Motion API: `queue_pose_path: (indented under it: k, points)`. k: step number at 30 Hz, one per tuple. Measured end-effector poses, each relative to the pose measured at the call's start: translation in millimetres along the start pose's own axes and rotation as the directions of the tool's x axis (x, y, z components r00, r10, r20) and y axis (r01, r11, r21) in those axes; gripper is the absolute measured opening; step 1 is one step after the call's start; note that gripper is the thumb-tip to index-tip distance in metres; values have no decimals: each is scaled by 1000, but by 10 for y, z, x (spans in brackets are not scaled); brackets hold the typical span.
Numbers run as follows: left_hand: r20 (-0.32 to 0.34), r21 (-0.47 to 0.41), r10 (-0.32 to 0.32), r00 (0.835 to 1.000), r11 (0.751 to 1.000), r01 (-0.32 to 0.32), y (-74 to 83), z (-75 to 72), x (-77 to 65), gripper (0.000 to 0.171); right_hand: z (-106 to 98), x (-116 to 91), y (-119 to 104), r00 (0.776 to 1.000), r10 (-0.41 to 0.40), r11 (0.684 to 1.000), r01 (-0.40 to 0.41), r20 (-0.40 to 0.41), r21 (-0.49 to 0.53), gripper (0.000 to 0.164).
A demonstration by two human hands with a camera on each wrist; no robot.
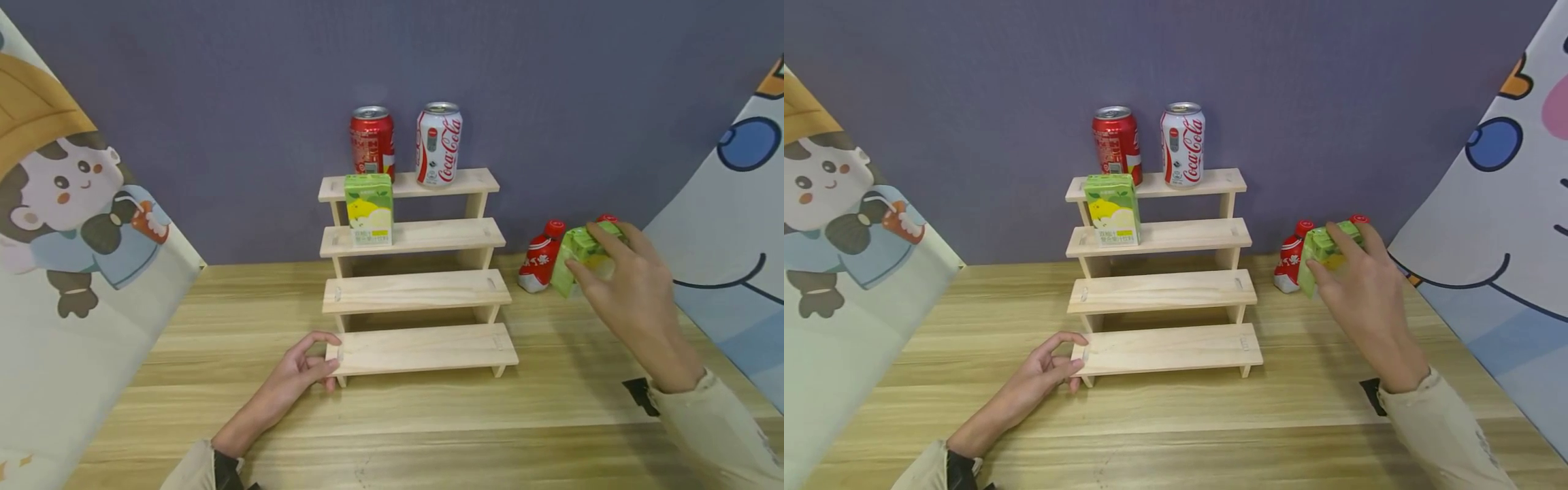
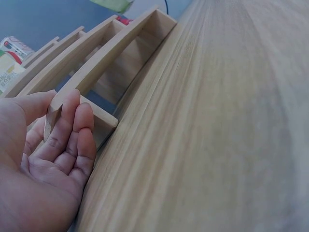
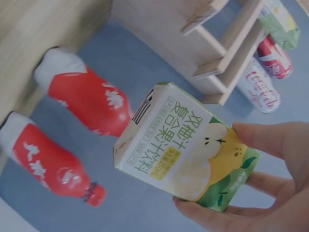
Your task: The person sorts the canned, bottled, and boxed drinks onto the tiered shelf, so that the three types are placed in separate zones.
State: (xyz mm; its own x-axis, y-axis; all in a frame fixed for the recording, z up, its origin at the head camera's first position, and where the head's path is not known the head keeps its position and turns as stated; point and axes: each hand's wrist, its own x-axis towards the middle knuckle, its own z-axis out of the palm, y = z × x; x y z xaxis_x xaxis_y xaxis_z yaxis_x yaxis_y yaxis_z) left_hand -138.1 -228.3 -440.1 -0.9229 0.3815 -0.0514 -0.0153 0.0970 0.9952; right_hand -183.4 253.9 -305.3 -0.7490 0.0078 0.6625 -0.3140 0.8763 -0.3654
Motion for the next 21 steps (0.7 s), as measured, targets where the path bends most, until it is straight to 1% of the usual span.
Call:
queue_pose_path:
  k: [4,12,21]
  points:
    - [1,-2,-2,1000,1000,2,1,-6,10,40,-10,37,-111,999,-30,1000,30,-11,10,61]
    - [1,-12,-11,1000,1000,11,0,-4,23,41,-31,66,-255,996,-79,997,78,-43,-22,57]
    - [8,-14,-5,1000,1000,5,-8,-15,27,41,-5,142,-411,992,-90,994,95,-86,60,57]
